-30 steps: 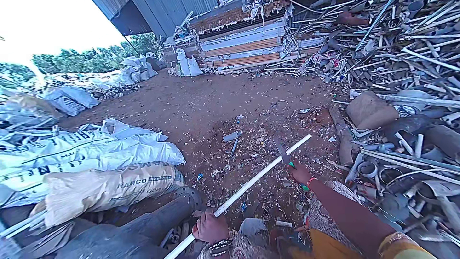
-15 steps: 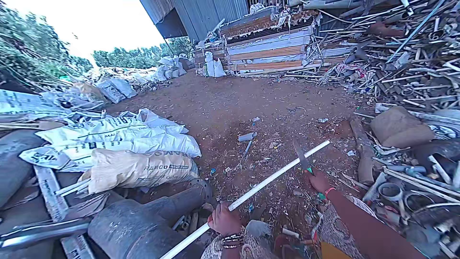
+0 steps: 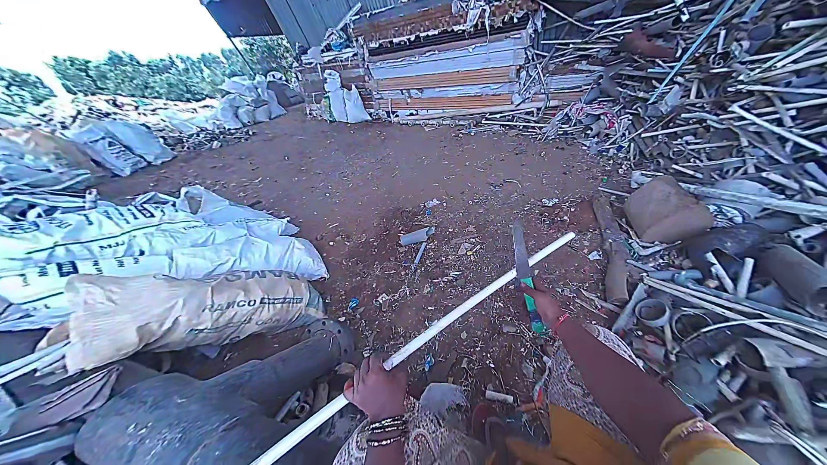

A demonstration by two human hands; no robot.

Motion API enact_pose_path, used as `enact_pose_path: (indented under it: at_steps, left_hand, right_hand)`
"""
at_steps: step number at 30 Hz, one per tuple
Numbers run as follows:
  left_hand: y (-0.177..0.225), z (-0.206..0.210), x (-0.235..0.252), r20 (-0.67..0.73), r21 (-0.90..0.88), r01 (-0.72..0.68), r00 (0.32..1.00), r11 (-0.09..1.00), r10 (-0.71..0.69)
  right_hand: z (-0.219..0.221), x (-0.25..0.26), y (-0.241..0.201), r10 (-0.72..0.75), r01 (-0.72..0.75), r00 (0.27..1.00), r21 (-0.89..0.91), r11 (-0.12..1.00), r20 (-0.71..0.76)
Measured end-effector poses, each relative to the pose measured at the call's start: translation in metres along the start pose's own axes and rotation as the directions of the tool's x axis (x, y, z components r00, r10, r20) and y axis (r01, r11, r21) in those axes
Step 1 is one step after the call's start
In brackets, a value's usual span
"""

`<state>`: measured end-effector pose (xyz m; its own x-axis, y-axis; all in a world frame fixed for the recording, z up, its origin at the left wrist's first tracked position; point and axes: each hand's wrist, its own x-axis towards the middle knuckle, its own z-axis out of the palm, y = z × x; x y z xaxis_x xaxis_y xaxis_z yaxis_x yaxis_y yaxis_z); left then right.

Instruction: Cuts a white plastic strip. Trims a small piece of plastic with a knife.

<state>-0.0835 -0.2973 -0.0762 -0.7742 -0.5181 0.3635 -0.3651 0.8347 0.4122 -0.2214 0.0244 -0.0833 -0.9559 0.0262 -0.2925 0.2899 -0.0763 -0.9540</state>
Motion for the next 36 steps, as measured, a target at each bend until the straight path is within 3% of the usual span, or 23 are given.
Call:
enact_pose_path:
  at_steps: [2, 5, 9, 12, 15, 17, 19, 21, 25, 31, 36]
  left_hand:
    - [-0.007, 0.003, 0.002, 0.005, -0.027, -0.134, 0.991, 0.991, 0.134]
    - [-0.012, 0.006, 0.004, 0.088, -0.111, -0.205, 0.973, 0.972, 0.215]
    - [-0.017, 0.007, 0.008, 0.077, -0.167, -0.298, 0.946, 0.940, 0.314]
    - [-0.011, -0.002, 0.008, 0.332, -0.136, -0.283, 0.890, 0.949, 0.313]
    - [-0.001, -0.006, 0.009, 0.506, -0.048, -0.216, 0.836, 0.975, 0.210]
    - [0.001, -0.009, 0.011, 0.542, 0.022, -0.202, 0.825, 0.979, 0.158]
    - [0.002, -0.011, 0.014, 0.610, 0.091, -0.194, 0.786, 0.977, 0.100]
    - [0.001, -0.012, 0.016, 0.659, 0.105, -0.169, 0.750, 0.980, 0.058]
    - [-0.002, -0.009, 0.018, 0.657, 0.109, -0.129, 0.753, 0.986, 0.026]
    - [-0.003, -0.003, 0.023, 0.767, 0.149, -0.176, 0.642, 0.973, -0.001]
    - [0.000, -0.005, 0.020, 0.758, 0.153, -0.228, 0.651, 0.961, 0.034]
  right_hand:
    - [-0.003, -0.003, -0.007, 0.034, -0.025, 0.999, 0.314, 0.949, -0.025]
    - [-0.011, -0.002, -0.009, 0.051, -0.003, 0.996, 0.551, 0.835, -0.072]
    - [-0.014, -0.004, -0.015, 0.023, 0.054, 0.994, 0.655, 0.753, -0.108]
    - [-0.017, -0.001, -0.011, 0.005, 0.057, 0.996, 0.639, 0.767, -0.094]
    - [-0.019, 0.001, -0.013, -0.010, 0.060, 0.994, 0.454, 0.889, -0.112]
    - [-0.022, 0.004, -0.011, -0.069, 0.080, 0.990, 0.083, 0.993, -0.122]
    - [-0.027, 0.011, -0.002, -0.100, 0.076, 0.991, -0.242, 0.967, -0.091]
    - [-0.028, 0.010, -0.002, -0.069, 0.033, 0.994, -0.387, 0.921, -0.079]
    - [-0.032, 0.016, -0.001, -0.054, 0.026, 0.998, -0.525, 0.851, -0.038]
    - [-0.028, 0.019, 0.004, -0.097, 0.067, 0.995, -0.562, 0.824, -0.023]
    - [-0.029, 0.021, 0.002, -0.053, 0.044, 0.999, -0.613, 0.789, 0.003]
